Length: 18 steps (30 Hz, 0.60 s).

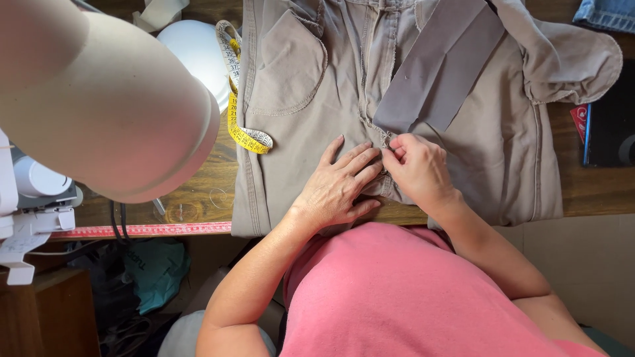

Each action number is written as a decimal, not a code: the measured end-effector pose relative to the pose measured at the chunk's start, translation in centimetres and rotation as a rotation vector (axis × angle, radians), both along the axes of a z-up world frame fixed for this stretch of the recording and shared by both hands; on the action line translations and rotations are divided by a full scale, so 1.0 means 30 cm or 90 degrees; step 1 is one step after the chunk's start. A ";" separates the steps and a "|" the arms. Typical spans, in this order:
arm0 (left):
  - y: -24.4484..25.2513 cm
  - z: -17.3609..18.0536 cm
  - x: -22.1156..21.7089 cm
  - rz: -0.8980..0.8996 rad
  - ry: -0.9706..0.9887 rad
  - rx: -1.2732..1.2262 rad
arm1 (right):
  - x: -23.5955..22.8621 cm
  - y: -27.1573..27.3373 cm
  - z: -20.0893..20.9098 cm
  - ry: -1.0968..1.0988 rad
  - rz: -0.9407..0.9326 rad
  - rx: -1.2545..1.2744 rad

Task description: Repairing a zipper on a pair of pants using small hand tools and manual adjustment.

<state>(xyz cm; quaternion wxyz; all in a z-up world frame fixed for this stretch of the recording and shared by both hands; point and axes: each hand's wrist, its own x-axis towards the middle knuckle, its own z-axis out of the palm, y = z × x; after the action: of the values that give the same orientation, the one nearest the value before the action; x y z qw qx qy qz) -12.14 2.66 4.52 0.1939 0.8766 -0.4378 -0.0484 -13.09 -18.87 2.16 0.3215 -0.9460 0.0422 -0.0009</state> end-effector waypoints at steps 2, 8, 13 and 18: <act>0.001 0.006 0.002 -0.004 -0.003 0.000 | 0.007 0.003 0.003 -0.031 0.011 -0.038; 0.006 0.004 0.006 -0.018 0.003 0.000 | 0.021 -0.025 0.024 0.033 -0.027 0.046; 0.011 0.004 0.009 -0.029 0.024 0.000 | 0.035 -0.030 0.033 0.098 -0.036 0.201; 0.023 0.014 0.016 -0.029 -0.001 -0.048 | 0.002 0.002 0.046 -0.029 0.015 0.148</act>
<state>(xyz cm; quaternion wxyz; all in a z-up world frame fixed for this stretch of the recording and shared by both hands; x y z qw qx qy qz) -11.66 3.36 4.92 0.2249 0.8584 -0.4596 -0.0357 -13.03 -18.82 3.54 0.4301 -0.9024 0.0232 -0.0140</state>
